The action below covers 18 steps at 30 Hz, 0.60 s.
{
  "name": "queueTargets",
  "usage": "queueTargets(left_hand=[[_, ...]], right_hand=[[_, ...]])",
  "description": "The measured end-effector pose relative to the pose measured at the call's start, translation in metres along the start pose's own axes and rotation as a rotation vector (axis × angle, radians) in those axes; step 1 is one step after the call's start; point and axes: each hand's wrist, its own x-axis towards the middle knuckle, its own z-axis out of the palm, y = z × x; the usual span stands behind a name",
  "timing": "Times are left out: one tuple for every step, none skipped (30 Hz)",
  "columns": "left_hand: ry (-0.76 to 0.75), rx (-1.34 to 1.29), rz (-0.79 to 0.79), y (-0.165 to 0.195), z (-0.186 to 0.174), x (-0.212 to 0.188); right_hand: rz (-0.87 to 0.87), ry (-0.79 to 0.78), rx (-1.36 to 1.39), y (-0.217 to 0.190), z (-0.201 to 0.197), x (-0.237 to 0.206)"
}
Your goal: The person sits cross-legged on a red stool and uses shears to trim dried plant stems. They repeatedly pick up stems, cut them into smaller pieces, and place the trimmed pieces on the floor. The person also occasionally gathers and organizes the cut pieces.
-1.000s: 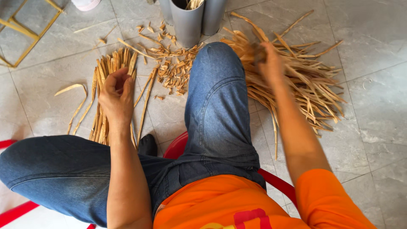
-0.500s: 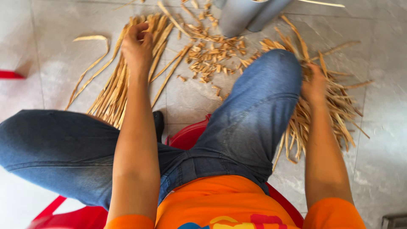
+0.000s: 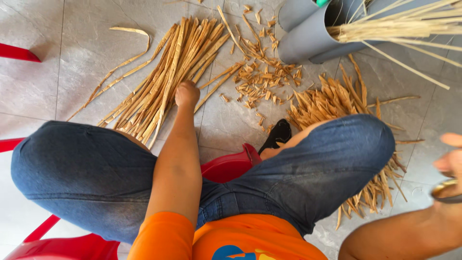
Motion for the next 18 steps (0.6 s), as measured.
queueTargets(left_hand=[[0.004,0.023,0.009,0.001,0.004,0.000],[0.008,0.048,0.016,0.002,0.008,0.000],[0.012,0.073,0.022,0.003,0.010,0.001],[0.007,0.070,0.003,0.004,0.010,0.001],[0.002,0.068,-0.015,0.006,0.010,0.002],[-0.003,0.066,-0.034,0.008,0.010,0.002],[-0.037,0.090,-0.055,0.009,0.011,0.002],[-0.072,0.116,-0.075,0.009,0.012,0.001],[-0.105,0.143,-0.093,0.010,0.014,0.001],[-0.118,0.207,-0.088,0.011,0.017,0.002],[-0.134,0.272,-0.084,0.012,0.023,0.001],[-0.150,0.333,-0.081,0.011,0.028,0.001],[-0.117,0.372,-0.043,0.009,0.034,0.000],[-0.081,0.409,-0.008,0.007,0.042,-0.002],[-0.044,0.446,0.026,0.005,0.048,-0.002],[-0.054,0.455,0.037,0.004,0.052,-0.002],[-0.065,0.466,0.049,0.002,0.055,-0.002],[-0.079,0.481,0.061,0.000,0.057,-0.004]], right_hand=[[-0.042,-0.018,0.069,-0.022,0.018,-0.002],[-0.087,-0.051,0.145,-0.043,0.040,0.000],[-0.121,-0.108,0.224,-0.063,0.063,0.002],[-0.148,-0.178,0.300,-0.082,0.090,0.005],[-0.144,-0.252,0.371,-0.096,0.118,0.011],[-0.131,-0.343,0.443,-0.107,0.149,0.015],[-0.091,-0.422,0.492,-0.113,0.179,0.023],[-0.046,-0.500,0.537,-0.116,0.207,0.029],[0.019,-0.551,0.580,-0.118,0.228,0.034],[0.050,-0.547,0.521,-0.117,0.241,0.037],[0.084,-0.544,0.460,-0.114,0.251,0.038],[0.115,-0.542,0.398,-0.111,0.257,0.041],[0.144,-0.534,0.413,-0.108,0.260,0.043],[0.170,-0.529,0.428,-0.105,0.262,0.045],[0.195,-0.525,0.444,-0.102,0.264,0.048],[0.191,-0.520,0.434,-0.100,0.267,0.051],[0.190,-0.514,0.426,-0.099,0.270,0.052],[0.193,-0.508,0.418,-0.099,0.272,0.051]])
